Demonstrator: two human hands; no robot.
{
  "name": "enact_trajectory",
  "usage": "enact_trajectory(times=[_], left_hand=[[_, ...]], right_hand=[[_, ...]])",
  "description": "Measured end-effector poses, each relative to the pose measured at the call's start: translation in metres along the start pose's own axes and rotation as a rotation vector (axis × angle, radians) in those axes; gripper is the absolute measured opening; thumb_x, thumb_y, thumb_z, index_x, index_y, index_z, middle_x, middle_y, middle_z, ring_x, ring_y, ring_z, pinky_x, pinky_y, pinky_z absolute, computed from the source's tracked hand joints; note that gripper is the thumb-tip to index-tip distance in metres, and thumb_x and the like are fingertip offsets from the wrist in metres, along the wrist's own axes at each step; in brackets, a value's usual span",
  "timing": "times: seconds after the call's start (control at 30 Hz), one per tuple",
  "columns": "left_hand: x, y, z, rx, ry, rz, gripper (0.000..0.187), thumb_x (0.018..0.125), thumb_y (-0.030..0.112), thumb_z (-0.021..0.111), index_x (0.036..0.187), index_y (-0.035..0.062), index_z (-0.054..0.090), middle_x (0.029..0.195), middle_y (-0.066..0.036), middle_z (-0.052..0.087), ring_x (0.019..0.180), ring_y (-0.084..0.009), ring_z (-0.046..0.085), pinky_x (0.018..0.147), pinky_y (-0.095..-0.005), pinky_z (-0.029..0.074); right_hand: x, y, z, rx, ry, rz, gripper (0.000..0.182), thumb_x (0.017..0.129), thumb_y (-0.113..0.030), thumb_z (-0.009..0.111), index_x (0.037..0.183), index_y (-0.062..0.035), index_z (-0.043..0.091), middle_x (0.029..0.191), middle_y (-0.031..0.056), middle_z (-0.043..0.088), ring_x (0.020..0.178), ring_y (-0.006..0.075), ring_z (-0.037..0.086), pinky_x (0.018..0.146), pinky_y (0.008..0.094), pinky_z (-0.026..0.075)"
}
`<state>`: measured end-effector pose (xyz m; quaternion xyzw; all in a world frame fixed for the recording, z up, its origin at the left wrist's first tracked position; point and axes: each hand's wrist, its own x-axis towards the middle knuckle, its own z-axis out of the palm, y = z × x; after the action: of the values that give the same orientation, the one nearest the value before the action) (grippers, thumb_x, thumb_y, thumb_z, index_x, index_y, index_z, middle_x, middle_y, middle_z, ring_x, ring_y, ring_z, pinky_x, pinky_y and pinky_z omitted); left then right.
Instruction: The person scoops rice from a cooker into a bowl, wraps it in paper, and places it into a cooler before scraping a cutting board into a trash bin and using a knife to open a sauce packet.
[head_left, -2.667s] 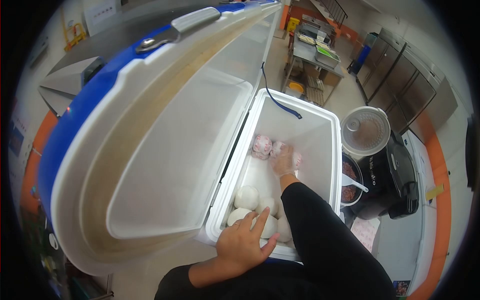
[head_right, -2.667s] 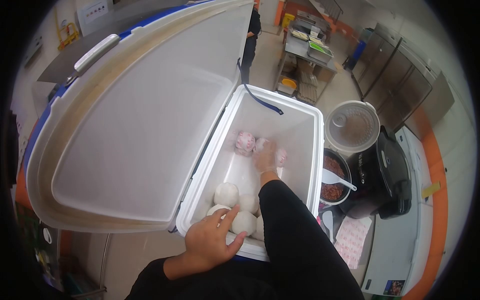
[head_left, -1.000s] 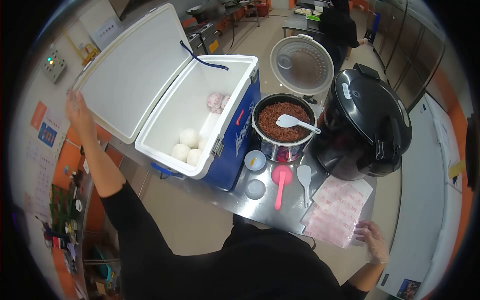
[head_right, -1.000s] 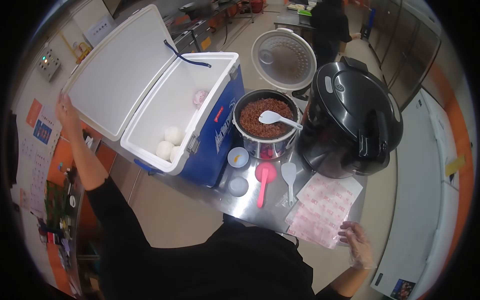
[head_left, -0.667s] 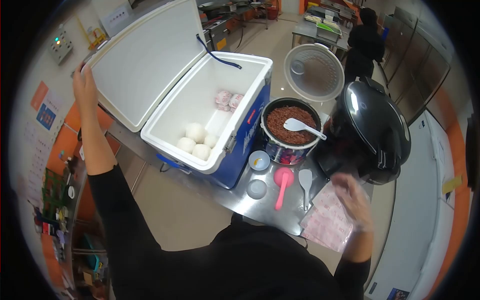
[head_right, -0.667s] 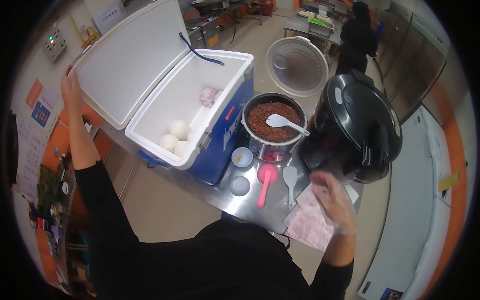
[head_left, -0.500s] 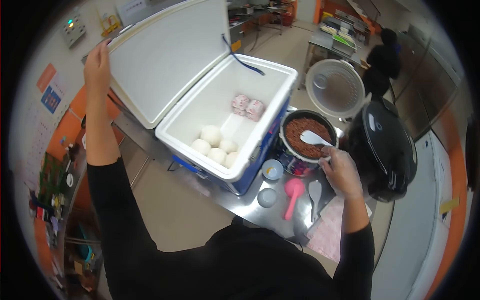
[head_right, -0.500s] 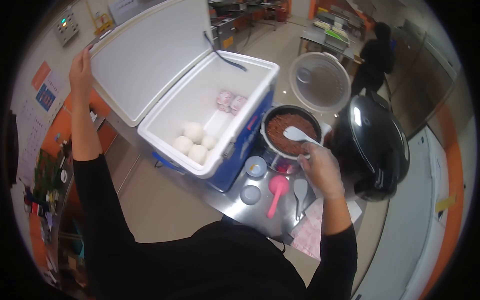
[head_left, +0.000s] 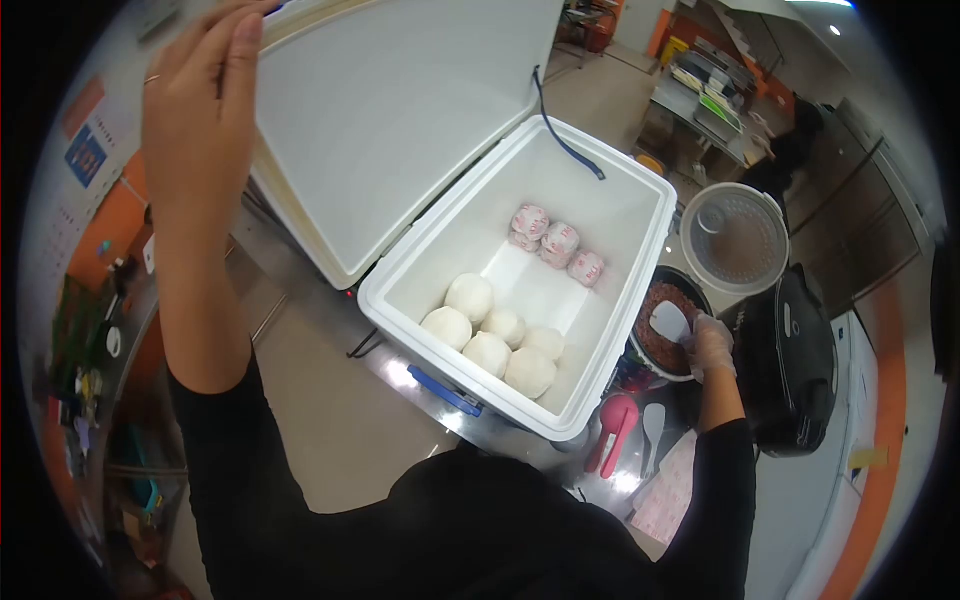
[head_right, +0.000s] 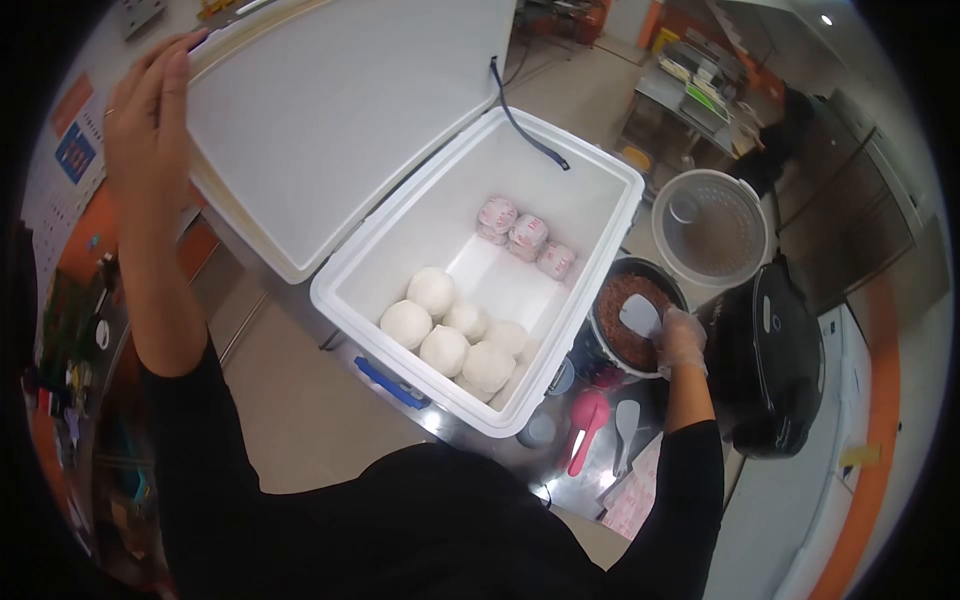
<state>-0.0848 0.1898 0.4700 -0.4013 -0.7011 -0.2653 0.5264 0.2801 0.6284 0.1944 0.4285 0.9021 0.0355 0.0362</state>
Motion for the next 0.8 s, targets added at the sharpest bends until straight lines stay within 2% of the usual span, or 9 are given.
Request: enact_trajectory(times=[0.17,0.23,0.3,0.33,0.37,0.57,0.63,0.7,0.8], left_hand=[[0.002,-0.012,0.001,-0.032,0.017,0.116,0.029,0.103,0.024,0.052,0.115,0.0075,0.072,0.117,-0.009,0.070,0.108,-0.0247,0.064,0.097,-0.0348,0.046],[0.000,-0.005,0.001,-0.079,0.003,0.115,0.029,0.104,0.024,0.052,0.116,0.0071,0.072,0.118,-0.009,0.071,0.108,-0.0229,0.065,0.097,-0.0332,0.047],[-0.002,0.005,-0.001,0.012,0.011,0.156,0.030,0.104,0.023,0.051,0.119,0.0071,0.072,0.120,-0.009,0.070,0.110,-0.0206,0.065,0.099,-0.0314,0.048],[-0.003,0.007,-0.003,0.018,-0.010,0.186,0.030,0.104,0.021,0.051,0.120,0.0066,0.072,0.121,-0.010,0.070,0.111,-0.0217,0.066,0.099,-0.0312,0.048],[-0.003,0.014,-0.006,0.006,-0.006,0.192,0.030,0.104,0.021,0.051,0.120,0.0066,0.072,0.121,-0.010,0.070,0.111,-0.0217,0.066,0.099,-0.0312,0.048],[-0.003,0.071,-0.019,0.066,-0.104,0.390,0.030,0.102,0.013,0.048,0.120,0.0025,0.071,0.121,-0.015,0.069,0.115,-0.0256,0.064,0.101,-0.0348,0.046],[-0.015,0.099,-0.018,-0.242,-0.123,0.315,0.031,0.098,0.006,0.049,0.119,0.0018,0.071,0.120,-0.016,0.069,0.116,-0.0280,0.062,0.101,-0.0384,0.045],[-0.025,0.127,-0.025,-0.305,-0.218,0.308,0.032,0.088,0.003,0.055,0.115,0.0009,0.072,0.116,-0.016,0.069,0.116,-0.0302,0.061,0.101,-0.0413,0.045],[-0.043,0.168,-0.039,-0.328,-0.489,0.354,0.034,0.079,0.006,0.062,0.111,0.0057,0.073,0.123,-0.011,0.068,0.126,-0.0309,0.056,0.108,-0.0458,0.040]], right_hand=[[-0.034,0.000,-0.017,0.077,0.217,0.067,0.024,0.084,-0.017,0.064,0.106,-0.0069,0.066,0.095,0.0211,0.070,0.094,0.0412,0.068,0.080,0.0501,0.054],[-0.050,0.008,-0.004,0.220,0.493,0.056,0.016,0.090,-0.016,0.056,0.102,-0.0072,0.062,0.092,0.0188,0.068,0.090,0.0409,0.067,0.077,0.0507,0.054],[-0.064,0.015,0.016,0.102,0.467,0.067,0.013,0.092,-0.015,0.053,0.100,-0.0072,0.059,0.091,0.0182,0.066,0.089,0.0398,0.067,0.075,0.0493,0.054],[-0.070,0.022,0.018,-0.029,0.244,0.075,0.012,0.094,-0.015,0.050,0.100,-0.0071,0.057,0.092,0.0174,0.065,0.087,0.0393,0.067,0.072,0.0492,0.054],[-0.079,0.030,0.018,-0.015,0.226,-0.010,0.012,0.095,-0.015,0.050,0.102,-0.0070,0.055,0.092,0.0162,0.065,0.086,0.0382,0.067,0.071,0.0491,0.054],[-0.109,0.042,0.026,0.356,0.507,0.181,0.026,0.100,-0.021,0.050,0.119,-0.0035,0.053,0.108,0.0220,0.063,0.098,0.0437,0.062,0.082,0.0505,0.050],[-0.125,0.044,0.047,0.544,0.588,0.269,0.032,0.101,-0.017,0.047,0.127,0.0009,0.050,0.115,0.0265,0.062,0.107,0.0445,0.061,0.091,0.0491,0.048],[-0.150,0.040,0.063,0.593,0.511,0.437,0.037,0.103,-0.016,0.044,0.135,0.0029,0.045,0.119,0.0291,0.061,0.111,0.0456,0.059,0.096,0.0469,0.046],[-0.180,0.060,0.148,0.700,0.579,0.385,0.033,0.103,-0.019,0.043,0.130,-0.0002,0.047,0.119,0.0282,0.061,0.111,0.0422,0.060,0.095,0.0483,0.046]])
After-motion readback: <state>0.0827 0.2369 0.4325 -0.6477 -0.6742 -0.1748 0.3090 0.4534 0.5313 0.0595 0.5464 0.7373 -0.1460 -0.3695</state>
